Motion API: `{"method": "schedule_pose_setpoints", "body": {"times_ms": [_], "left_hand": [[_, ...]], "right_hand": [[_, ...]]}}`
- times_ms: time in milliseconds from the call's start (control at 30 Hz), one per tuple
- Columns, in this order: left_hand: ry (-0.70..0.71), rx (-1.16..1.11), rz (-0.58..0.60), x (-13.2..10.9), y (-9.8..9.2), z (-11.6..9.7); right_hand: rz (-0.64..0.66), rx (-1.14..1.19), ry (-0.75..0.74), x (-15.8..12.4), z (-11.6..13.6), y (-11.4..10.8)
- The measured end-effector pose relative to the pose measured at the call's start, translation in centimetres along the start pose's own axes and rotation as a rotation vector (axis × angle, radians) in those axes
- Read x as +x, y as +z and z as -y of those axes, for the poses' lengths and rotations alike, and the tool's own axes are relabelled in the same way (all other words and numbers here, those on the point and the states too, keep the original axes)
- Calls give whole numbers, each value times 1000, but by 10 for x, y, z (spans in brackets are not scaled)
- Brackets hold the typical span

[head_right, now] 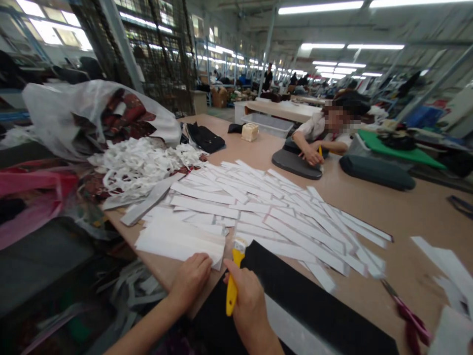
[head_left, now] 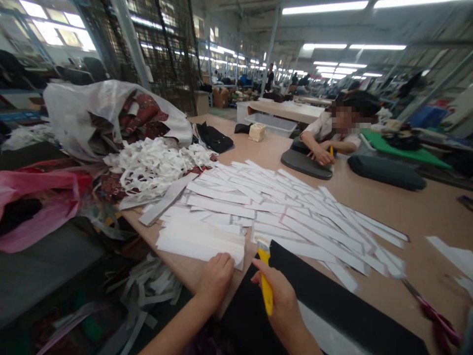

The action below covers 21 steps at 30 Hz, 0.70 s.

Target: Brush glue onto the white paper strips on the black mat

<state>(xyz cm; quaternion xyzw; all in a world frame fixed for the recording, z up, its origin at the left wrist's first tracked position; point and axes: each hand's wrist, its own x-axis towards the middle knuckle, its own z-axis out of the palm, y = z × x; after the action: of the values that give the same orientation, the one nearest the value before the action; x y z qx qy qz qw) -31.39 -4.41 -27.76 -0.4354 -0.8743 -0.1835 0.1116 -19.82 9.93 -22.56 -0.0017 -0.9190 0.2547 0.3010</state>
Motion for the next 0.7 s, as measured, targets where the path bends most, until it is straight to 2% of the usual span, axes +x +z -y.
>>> {"method": "schedule_pose_setpoints", "body": {"times_ms": [100, 200, 333, 433, 567, 633, 700], "left_hand": [[-80, -174, -22, 2, 0, 5], [-118, -225, -32, 4, 0, 6], [-204, -309, -88, 11, -2, 15], [-376, -371, -201, 19, -26, 52], [-594, -426, -415, 22, -83, 115], [-614, -445, -472, 19, -101, 123], [-468, -404, -369, 13, -99, 104]], "right_hand": [[46, -128, -54, 0, 4, 27], [106, -309, -80, 0, 7, 50], [120, -471, -95, -3, 4, 65], [126, -502, -90, -8, 0, 68], [137, -506, -64, -13, -3, 72], [123, -496, -57, -13, -3, 72], [102, -480, -55, -11, -1, 72]]}}
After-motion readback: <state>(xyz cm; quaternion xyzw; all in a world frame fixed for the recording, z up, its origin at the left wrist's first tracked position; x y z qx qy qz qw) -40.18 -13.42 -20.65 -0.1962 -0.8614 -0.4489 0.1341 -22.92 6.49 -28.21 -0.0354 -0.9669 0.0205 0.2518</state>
